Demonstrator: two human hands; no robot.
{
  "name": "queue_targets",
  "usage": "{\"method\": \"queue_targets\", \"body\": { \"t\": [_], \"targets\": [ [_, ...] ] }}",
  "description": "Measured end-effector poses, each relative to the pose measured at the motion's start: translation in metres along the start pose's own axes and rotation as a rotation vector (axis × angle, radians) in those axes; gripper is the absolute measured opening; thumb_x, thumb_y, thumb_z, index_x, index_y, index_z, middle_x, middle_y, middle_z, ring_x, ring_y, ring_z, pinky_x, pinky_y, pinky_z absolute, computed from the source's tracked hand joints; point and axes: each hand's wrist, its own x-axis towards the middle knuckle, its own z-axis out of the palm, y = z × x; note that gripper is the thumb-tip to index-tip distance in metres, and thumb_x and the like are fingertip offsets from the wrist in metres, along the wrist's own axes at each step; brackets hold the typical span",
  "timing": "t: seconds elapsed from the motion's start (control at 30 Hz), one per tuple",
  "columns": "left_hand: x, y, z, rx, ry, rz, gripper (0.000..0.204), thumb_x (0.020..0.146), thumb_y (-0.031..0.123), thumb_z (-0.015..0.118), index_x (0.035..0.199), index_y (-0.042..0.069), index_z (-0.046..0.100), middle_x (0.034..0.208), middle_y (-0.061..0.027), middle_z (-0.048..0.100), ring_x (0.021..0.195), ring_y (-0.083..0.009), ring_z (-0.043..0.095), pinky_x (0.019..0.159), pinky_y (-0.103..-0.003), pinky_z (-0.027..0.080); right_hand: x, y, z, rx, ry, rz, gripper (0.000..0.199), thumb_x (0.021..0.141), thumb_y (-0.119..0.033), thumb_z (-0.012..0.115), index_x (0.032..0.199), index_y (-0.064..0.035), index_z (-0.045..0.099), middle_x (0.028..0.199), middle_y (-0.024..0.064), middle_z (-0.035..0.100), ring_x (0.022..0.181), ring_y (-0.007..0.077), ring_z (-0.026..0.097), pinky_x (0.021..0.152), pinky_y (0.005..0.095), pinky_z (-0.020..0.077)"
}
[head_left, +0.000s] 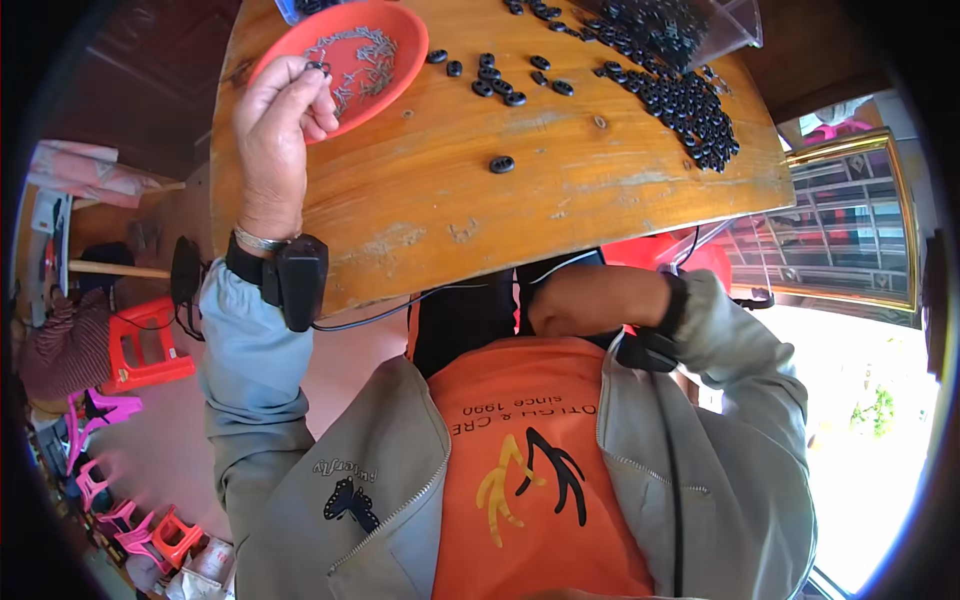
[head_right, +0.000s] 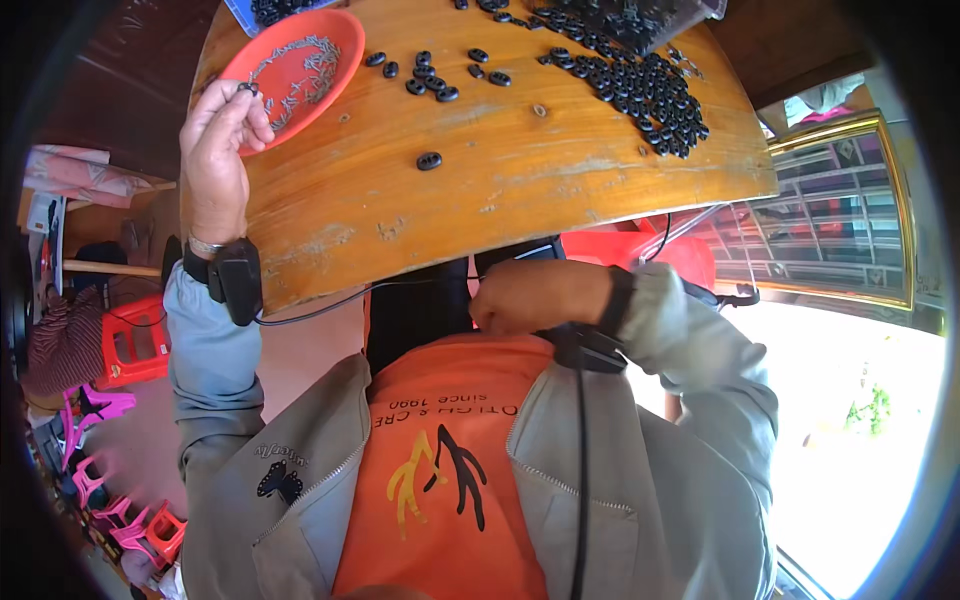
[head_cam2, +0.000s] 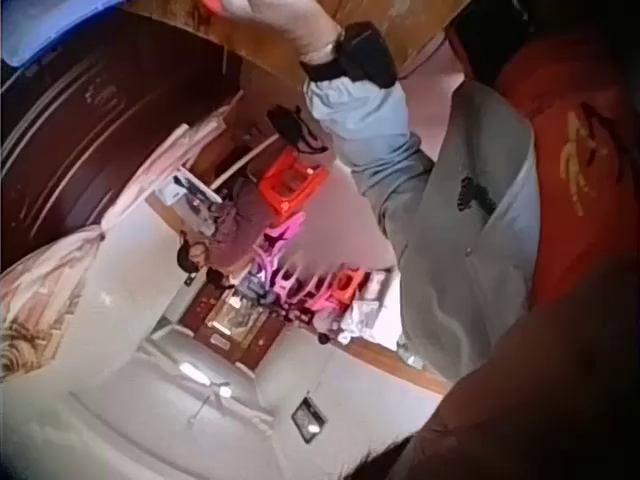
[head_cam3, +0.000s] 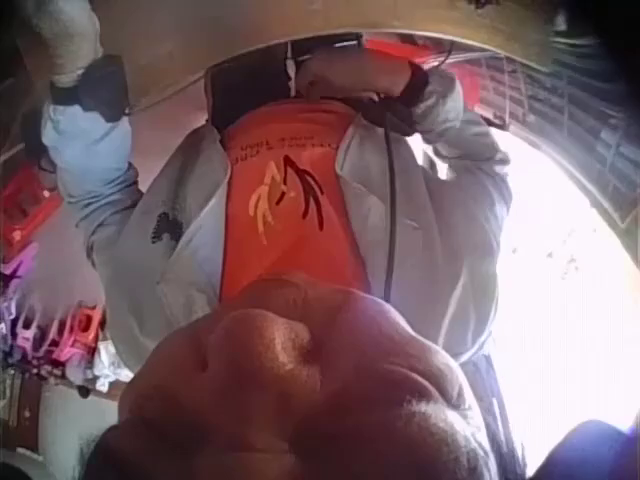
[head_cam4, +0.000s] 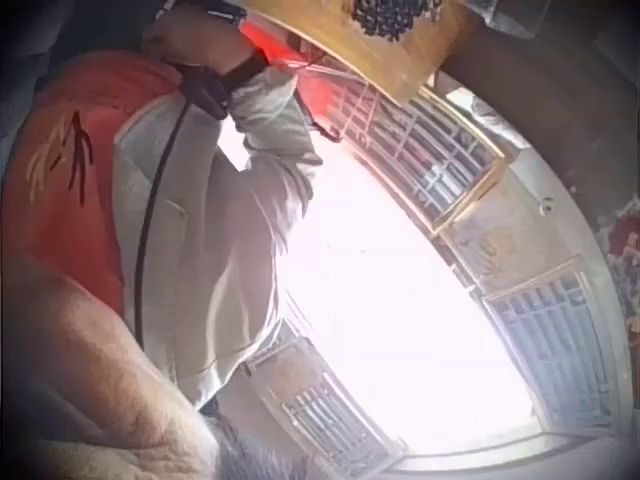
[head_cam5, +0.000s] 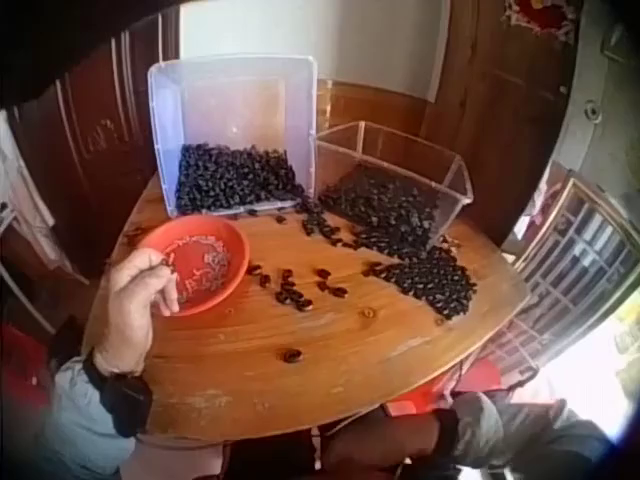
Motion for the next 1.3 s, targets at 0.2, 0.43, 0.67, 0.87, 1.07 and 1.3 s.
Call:
{"method": "queue_targets", "body": {
  "t": [0.2, 0.43, 0.67, 0.87, 1.07, 1.3],
  "targets": [
    [0.011, 0.013, 0.007, -0.039, -0.062, -0.112, 0.018, 0.091, 0.02, 0.051, 0.081, 0.007, 0.057, 0.066, 0.0011, 0.056, 0.056, -0.0068, 0.052, 0.05, -0.019, 0.038, -0.058, -0.072, -0.113, 0.182, 0.575, -0.335, 0.017, 0.081, 0.006, 0.063, 0.096, -0.0015, 0.067, 0.087, 0.0086, 0.067, 0.078, 0.0219, 0.066, 0.071, 0.0316, 0.0526],
    [0.024, 0.029, 0.027, -0.353, -0.13, -0.144, 0.02, 0.091, 0.022, 0.048, 0.088, 0.004, 0.056, 0.071, -0.0035, 0.059, 0.058, -0.0107, 0.056, 0.052, -0.021, 0.042, 0.016, -0.05, -0.196, 0.851, 0.856, -0.513, 0.021, 0.089, -0.002, 0.061, 0.111, -0.0016, 0.062, 0.092, 0.0067, 0.068, 0.083, 0.0168, 0.069, 0.073, 0.0255, 0.0564],
    [0.014, 0.012, 0.029, -0.447, -0.208, -0.231, 0.019, 0.092, 0.021, 0.046, 0.089, 0.004, 0.053, 0.082, -0.0107, 0.063, 0.069, -0.0174, 0.061, 0.062, -0.026, 0.047, 0.054, -0.038, -0.182, 0.85, 0.918, -0.494, 0.018, 0.088, -0.004, 0.064, 0.106, -0.0011, 0.065, 0.09, 0.0051, 0.068, 0.078, 0.0104, 0.064, 0.073, 0.024, 0.052],
    [0.011, 0.005, 0.035, -0.437, -0.233, -0.259, 0.018, 0.094, 0.019, 0.046, 0.088, 0.003, 0.053, 0.081, -0.0094, 0.062, 0.07, -0.0168, 0.062, 0.062, -0.026, 0.048, 0.068, -0.025, -0.175, 0.936, 0.83, -0.609, 0.018, 0.089, -0.002, 0.063, 0.106, -0.0003, 0.065, 0.088, 0.0031, 0.067, 0.075, 0.0079, 0.058, 0.072, 0.0228, 0.0495],
    [0.011, 0.003, 0.034, -0.451, -0.235, -0.289, 0.018, 0.094, 0.019, 0.046, 0.088, 0.003, 0.053, 0.08, -0.0091, 0.062, 0.069, -0.0166, 0.061, 0.062, -0.026, 0.047, 0.07, -0.021, -0.172, 0.879, 0.832, -0.606, 0.018, 0.088, -0.003, 0.064, 0.106, -0.0003, 0.066, 0.088, 0.0024, 0.067, 0.077, 0.0079, 0.058, 0.073, 0.023, 0.0495],
    [0.011, 0.005, 0.033, -0.435, -0.23, -0.266, 0.017, 0.093, 0.018, 0.046, 0.088, 0.004, 0.053, 0.079, -0.0088, 0.061, 0.068, -0.0158, 0.06, 0.061, -0.025, 0.047, 0.071, -0.027, -0.168, 0.62, 0.979, -0.551, 0.02, 0.089, -0.004, 0.064, 0.109, -0.0009, 0.067, 0.098, 0.0026, 0.066, 0.088, 0.009, 0.06, 0.08, 0.0247, 0.0496]
  ]
}}
